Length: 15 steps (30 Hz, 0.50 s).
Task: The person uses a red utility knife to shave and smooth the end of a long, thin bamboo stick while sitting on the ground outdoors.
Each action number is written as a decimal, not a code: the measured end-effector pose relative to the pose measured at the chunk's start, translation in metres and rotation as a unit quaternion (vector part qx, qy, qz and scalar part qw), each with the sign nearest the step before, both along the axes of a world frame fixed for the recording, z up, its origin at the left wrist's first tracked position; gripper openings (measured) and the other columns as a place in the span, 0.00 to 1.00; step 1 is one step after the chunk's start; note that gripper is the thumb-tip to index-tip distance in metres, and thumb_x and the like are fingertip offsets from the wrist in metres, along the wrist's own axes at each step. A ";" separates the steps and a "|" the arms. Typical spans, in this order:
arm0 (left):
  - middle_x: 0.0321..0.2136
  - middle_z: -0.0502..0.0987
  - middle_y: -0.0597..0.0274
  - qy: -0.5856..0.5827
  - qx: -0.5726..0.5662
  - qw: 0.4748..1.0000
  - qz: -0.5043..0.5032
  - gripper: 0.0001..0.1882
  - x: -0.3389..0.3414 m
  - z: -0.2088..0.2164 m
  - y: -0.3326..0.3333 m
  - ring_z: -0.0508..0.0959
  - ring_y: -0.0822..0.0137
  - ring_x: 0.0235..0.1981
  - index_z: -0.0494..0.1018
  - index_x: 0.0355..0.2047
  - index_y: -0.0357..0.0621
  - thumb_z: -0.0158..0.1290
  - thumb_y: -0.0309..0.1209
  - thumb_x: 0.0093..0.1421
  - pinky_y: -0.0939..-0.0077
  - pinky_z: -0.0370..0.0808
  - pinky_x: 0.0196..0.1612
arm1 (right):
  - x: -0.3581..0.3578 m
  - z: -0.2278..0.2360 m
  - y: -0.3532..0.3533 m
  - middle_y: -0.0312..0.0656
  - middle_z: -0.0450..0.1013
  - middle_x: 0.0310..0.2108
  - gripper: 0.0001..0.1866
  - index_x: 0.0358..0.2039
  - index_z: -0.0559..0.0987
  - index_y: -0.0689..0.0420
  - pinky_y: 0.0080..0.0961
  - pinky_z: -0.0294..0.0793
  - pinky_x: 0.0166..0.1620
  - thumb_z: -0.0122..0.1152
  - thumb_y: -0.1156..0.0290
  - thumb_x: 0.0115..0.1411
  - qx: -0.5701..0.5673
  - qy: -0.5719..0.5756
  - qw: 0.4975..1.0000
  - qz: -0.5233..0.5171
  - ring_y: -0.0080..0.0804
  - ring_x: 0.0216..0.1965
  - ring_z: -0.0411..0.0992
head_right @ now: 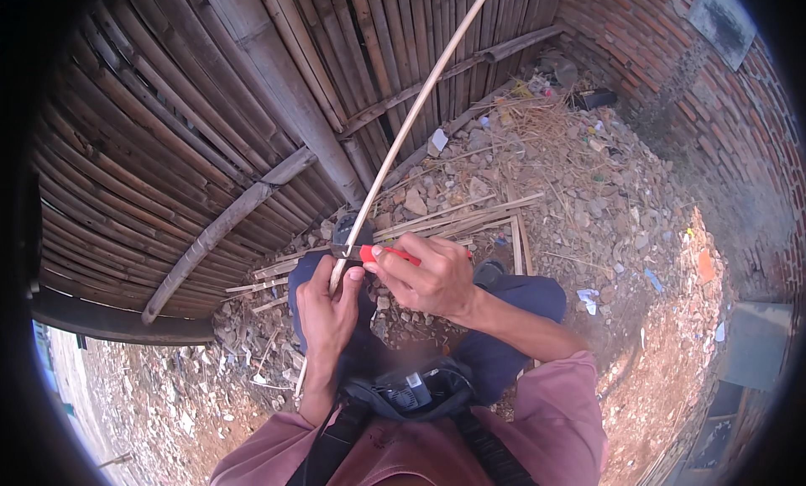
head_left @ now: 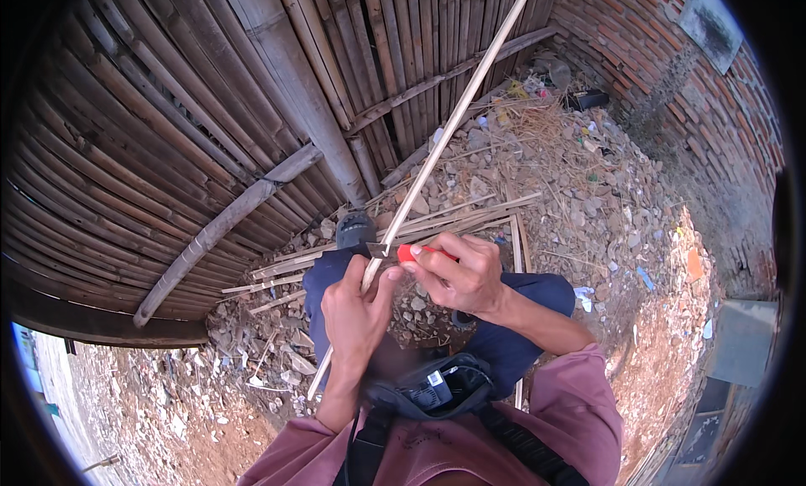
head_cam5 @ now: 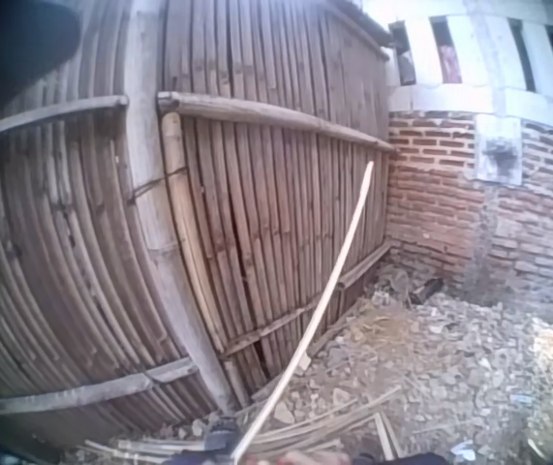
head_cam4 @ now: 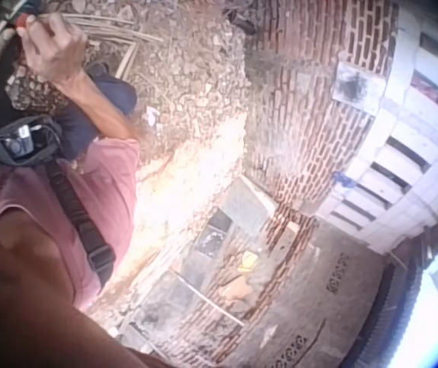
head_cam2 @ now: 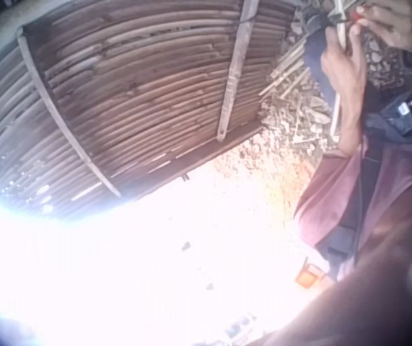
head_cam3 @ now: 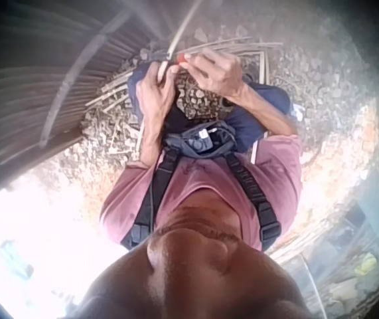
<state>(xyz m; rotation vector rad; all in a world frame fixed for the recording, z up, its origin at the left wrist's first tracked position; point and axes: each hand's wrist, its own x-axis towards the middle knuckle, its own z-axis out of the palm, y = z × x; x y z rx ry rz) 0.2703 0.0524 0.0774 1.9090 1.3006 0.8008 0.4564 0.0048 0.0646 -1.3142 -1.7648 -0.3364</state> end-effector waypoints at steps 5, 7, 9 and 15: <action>0.18 0.78 0.50 0.024 0.005 1.000 -0.012 0.21 -0.001 0.001 0.000 0.82 0.42 0.24 0.72 0.31 0.40 0.65 0.44 0.66 0.57 0.74 0.28 | 0.007 0.002 -0.001 0.37 0.77 0.25 0.11 0.33 0.84 0.56 0.28 0.71 0.22 0.80 0.70 0.54 0.003 -0.010 1.000 0.003 0.31 0.19 0.74; 0.18 0.78 0.50 0.044 0.001 0.999 -0.010 0.20 -0.005 -0.002 -0.001 0.82 0.42 0.24 0.72 0.32 0.40 0.64 0.44 0.67 0.56 0.74 0.28 | 0.015 0.001 0.004 0.34 0.74 0.24 0.10 0.35 0.85 0.54 0.28 0.71 0.22 0.79 0.67 0.55 0.004 0.028 0.999 -0.024 0.30 0.19 0.74; 0.18 0.78 0.49 0.043 0.013 0.999 -0.018 0.20 -0.005 -0.001 -0.001 0.82 0.41 0.25 0.72 0.33 0.40 0.63 0.45 0.68 0.54 0.74 0.28 | 0.020 0.000 0.010 0.33 0.74 0.23 0.09 0.35 0.86 0.52 0.29 0.71 0.21 0.78 0.67 0.56 0.008 0.046 0.998 -0.040 0.30 0.18 0.73; 0.19 0.78 0.47 0.058 0.013 0.998 -0.026 0.19 -0.010 -0.006 0.002 0.81 0.39 0.25 0.72 0.34 0.41 0.58 0.45 0.71 0.49 0.73 0.28 | 0.023 0.009 0.010 0.41 0.78 0.25 0.09 0.33 0.84 0.59 0.31 0.75 0.25 0.79 0.74 0.54 -0.019 0.025 0.999 -0.023 0.37 0.22 0.77</action>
